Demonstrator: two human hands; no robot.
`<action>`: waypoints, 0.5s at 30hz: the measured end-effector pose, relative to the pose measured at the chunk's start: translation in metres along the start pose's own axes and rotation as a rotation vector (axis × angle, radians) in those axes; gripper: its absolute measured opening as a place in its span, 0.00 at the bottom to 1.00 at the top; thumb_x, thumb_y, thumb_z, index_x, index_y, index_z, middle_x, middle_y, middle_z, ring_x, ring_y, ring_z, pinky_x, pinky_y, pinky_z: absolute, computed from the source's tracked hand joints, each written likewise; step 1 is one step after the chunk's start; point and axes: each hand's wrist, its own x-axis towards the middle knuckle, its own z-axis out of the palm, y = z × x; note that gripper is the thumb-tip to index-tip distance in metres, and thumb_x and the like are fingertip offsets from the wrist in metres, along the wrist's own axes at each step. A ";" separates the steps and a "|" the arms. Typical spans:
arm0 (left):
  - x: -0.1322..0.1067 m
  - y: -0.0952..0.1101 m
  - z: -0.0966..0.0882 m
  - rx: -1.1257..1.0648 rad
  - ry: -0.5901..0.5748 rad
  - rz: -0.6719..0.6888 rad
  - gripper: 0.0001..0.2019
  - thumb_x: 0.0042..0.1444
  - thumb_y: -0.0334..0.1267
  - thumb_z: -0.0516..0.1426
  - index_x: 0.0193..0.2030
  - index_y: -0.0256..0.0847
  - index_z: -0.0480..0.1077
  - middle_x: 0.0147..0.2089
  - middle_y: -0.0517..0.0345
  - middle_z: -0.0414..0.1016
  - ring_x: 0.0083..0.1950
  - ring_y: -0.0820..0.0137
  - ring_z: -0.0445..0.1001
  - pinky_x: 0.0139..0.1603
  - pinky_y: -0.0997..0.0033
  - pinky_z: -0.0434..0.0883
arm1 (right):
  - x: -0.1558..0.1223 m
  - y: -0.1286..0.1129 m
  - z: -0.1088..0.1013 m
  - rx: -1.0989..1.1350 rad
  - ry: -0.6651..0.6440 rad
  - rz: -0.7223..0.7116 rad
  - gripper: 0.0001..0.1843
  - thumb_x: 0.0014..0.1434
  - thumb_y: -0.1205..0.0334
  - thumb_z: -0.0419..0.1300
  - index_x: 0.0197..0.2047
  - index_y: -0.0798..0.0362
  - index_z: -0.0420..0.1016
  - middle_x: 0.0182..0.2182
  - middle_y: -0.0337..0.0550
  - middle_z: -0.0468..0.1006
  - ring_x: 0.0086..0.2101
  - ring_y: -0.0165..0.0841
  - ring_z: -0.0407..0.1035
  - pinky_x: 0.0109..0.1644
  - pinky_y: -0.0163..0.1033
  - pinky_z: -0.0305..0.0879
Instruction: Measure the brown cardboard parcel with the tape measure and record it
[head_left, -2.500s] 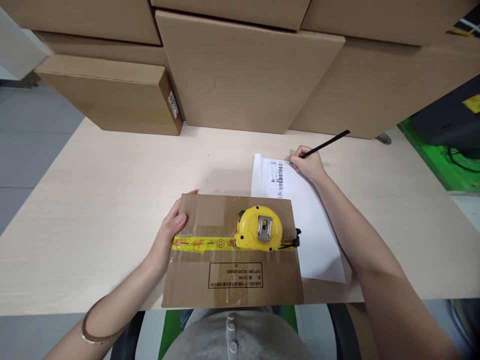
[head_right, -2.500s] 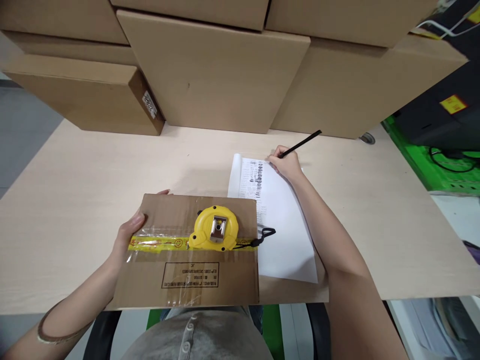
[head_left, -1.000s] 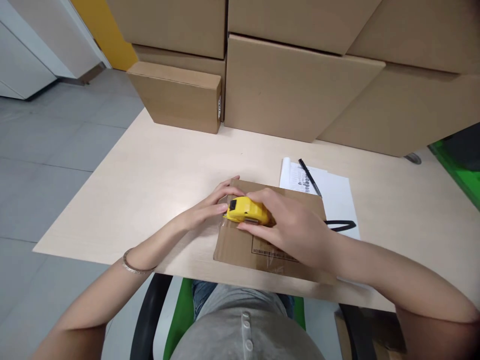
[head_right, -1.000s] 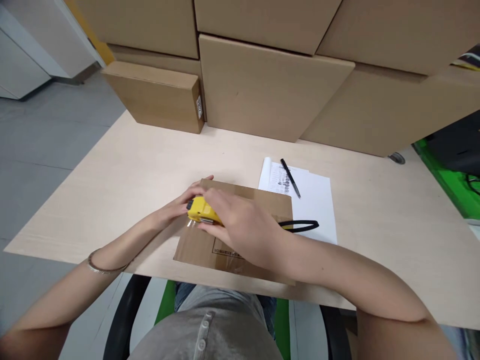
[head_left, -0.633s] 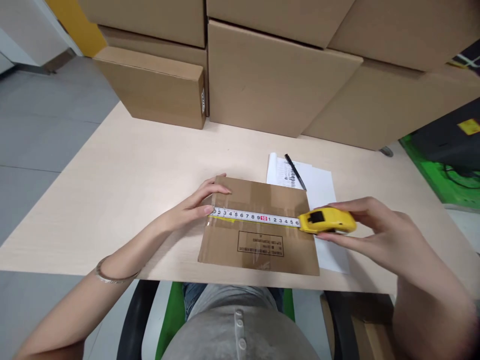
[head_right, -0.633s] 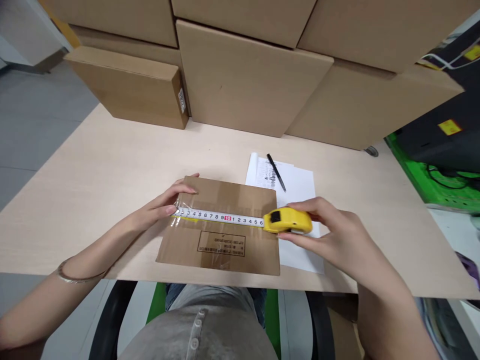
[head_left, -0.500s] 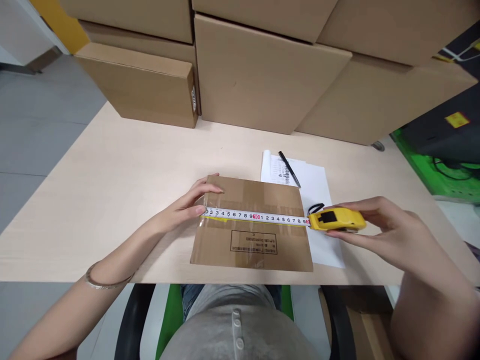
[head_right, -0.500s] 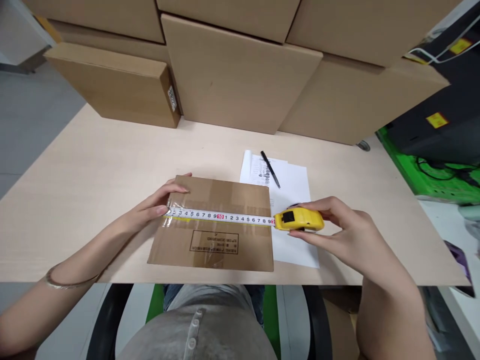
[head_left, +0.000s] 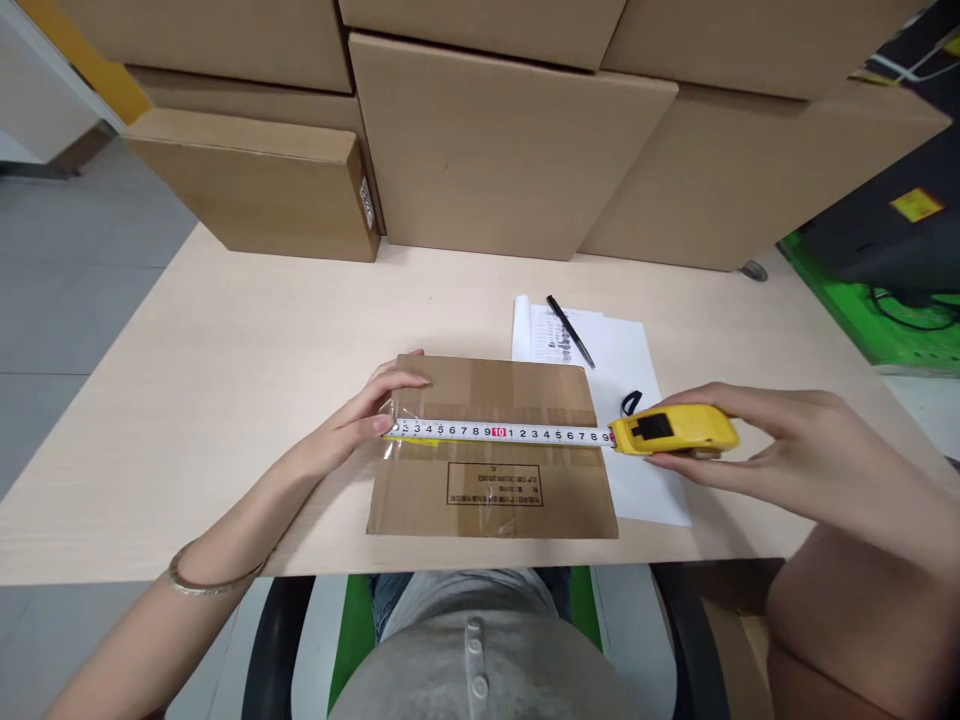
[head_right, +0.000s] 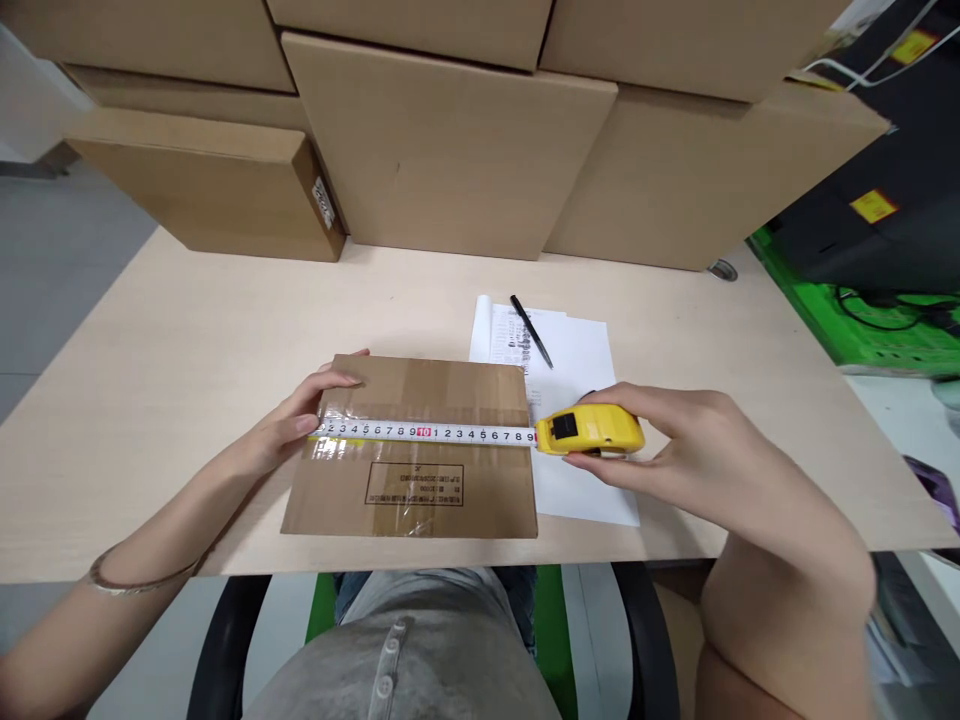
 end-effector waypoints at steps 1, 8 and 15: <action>0.000 -0.001 0.000 -0.004 0.004 -0.003 0.26 0.65 0.59 0.59 0.68 0.61 0.72 0.78 0.57 0.61 0.84 0.44 0.44 0.82 0.36 0.46 | 0.005 -0.008 -0.002 -0.003 -0.007 -0.040 0.16 0.63 0.40 0.67 0.43 0.43 0.83 0.34 0.39 0.86 0.27 0.36 0.76 0.30 0.42 0.68; -0.001 -0.001 0.003 0.053 0.027 0.016 0.32 0.65 0.61 0.57 0.75 0.62 0.65 0.84 0.64 0.52 0.86 0.46 0.38 0.84 0.39 0.38 | 0.071 -0.071 0.055 -0.026 -0.084 -0.419 0.14 0.66 0.52 0.68 0.48 0.51 0.78 0.39 0.44 0.85 0.35 0.38 0.78 0.36 0.42 0.71; -0.006 0.013 0.019 0.103 0.124 0.064 0.33 0.72 0.64 0.41 0.77 0.57 0.63 0.85 0.65 0.49 0.86 0.53 0.38 0.86 0.45 0.35 | 0.088 -0.096 0.086 0.023 0.015 -0.768 0.09 0.74 0.60 0.57 0.51 0.54 0.74 0.46 0.52 0.84 0.46 0.42 0.79 0.49 0.48 0.78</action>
